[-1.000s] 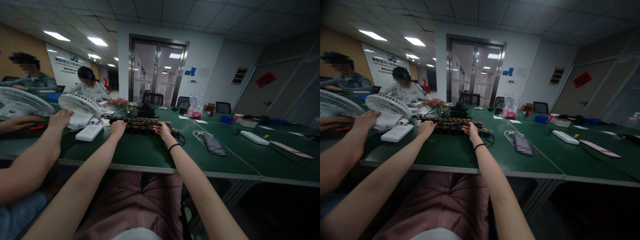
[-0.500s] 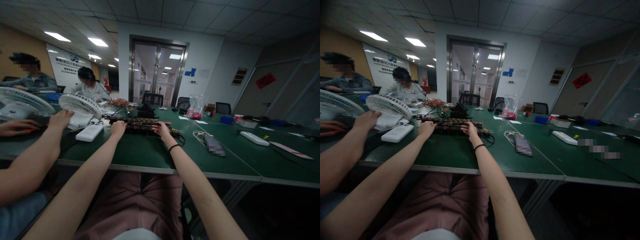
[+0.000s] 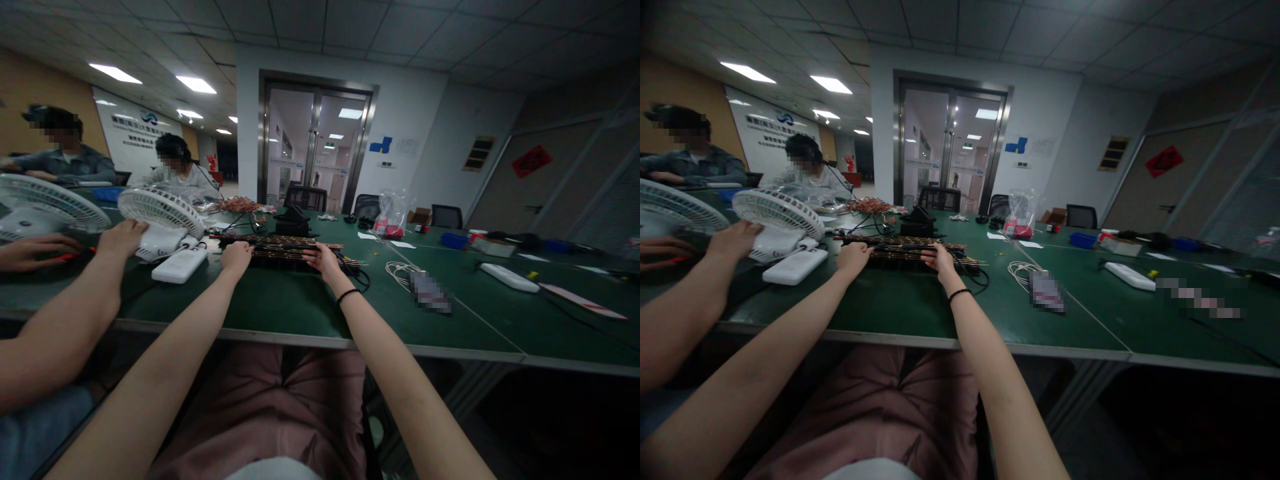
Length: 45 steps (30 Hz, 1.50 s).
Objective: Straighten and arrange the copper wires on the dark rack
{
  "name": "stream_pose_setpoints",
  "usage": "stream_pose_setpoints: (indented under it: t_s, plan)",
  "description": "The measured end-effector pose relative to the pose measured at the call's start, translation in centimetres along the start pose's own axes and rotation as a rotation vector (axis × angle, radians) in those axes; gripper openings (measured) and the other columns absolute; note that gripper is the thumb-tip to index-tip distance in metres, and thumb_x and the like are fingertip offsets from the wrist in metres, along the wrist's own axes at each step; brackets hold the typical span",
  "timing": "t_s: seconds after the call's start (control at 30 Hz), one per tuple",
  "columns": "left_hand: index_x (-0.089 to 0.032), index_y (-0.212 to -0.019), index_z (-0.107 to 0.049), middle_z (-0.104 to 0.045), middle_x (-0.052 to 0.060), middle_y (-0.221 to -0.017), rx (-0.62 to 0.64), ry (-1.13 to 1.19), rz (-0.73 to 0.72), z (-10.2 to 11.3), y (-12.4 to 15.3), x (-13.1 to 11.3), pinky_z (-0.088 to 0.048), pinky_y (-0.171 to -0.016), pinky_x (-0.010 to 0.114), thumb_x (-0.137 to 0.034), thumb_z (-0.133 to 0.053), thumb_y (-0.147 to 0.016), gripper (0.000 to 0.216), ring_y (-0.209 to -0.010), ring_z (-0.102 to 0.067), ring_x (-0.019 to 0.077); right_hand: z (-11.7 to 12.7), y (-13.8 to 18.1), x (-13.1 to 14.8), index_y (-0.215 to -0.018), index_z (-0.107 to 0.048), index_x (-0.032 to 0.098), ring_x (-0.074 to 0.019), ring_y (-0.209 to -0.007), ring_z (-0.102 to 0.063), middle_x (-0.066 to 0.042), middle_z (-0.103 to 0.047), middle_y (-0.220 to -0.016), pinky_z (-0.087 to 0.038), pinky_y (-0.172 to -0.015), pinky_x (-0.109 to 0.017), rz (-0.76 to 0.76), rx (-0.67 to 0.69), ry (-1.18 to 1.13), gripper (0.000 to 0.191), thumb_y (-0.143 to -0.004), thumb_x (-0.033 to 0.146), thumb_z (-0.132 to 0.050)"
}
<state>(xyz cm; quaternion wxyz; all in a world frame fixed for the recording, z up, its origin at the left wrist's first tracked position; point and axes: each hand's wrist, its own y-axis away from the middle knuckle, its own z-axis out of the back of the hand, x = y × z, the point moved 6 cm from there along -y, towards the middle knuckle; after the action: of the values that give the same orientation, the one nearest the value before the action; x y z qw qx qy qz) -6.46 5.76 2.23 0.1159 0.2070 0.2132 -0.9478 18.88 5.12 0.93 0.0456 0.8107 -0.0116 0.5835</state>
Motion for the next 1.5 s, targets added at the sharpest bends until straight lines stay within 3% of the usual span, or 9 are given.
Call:
stream_pose_setpoints:
  t_s: [0.67, 1.23, 1.5]
  plan:
    - [-0.022, -0.072, -0.063, -0.068, 0.009, -0.085, -0.002, -0.034, -0.052, -0.3, -0.2, -0.2, -0.042, -0.065, 0.029, -0.043, -0.046, -0.085, 0.03, -0.086, -0.062, 0.0249, 0.2, 0.0, -0.2, -0.096, -0.052, 0.018, -0.0095, -0.055, -0.062, -0.003, -0.07, -0.077, -0.047, -0.054, -0.019, -0.034, -0.007, 0.053, 0.016, -0.093, 0.028, -0.039]
    - [-0.022, -0.067, -0.058, -0.068, 0.007, -0.081, 0.008, -0.061, -0.147, -0.4, -0.1, -1.0, -0.039, -0.061, 0.026, -0.063, -0.044, -0.08, 0.046, -0.084, -0.062, 0.0237, 0.2, -0.2, -0.4, -0.096, -0.051, 0.019, -0.0095, -0.056, -0.063, -0.003, -0.07, -0.08, -0.046, -0.052, -0.018, -0.035, -0.004, 0.053, 0.016, -0.093, 0.029, -0.039]
    - [-0.021, -0.066, -0.056, -0.067, 0.008, -0.078, 0.026, -0.084, -0.174, -0.4, 0.0, -1.3, -0.037, -0.06, 0.026, -0.063, -0.045, -0.08, 0.046, -0.082, -0.062, 0.0243, 0.1, 0.2, -0.1, -0.093, -0.051, 0.019, -0.0095, -0.056, -0.062, -0.003, -0.07, -0.077, -0.046, -0.053, -0.018, -0.033, -0.011, 0.06, 0.016, -0.093, 0.029, -0.039]
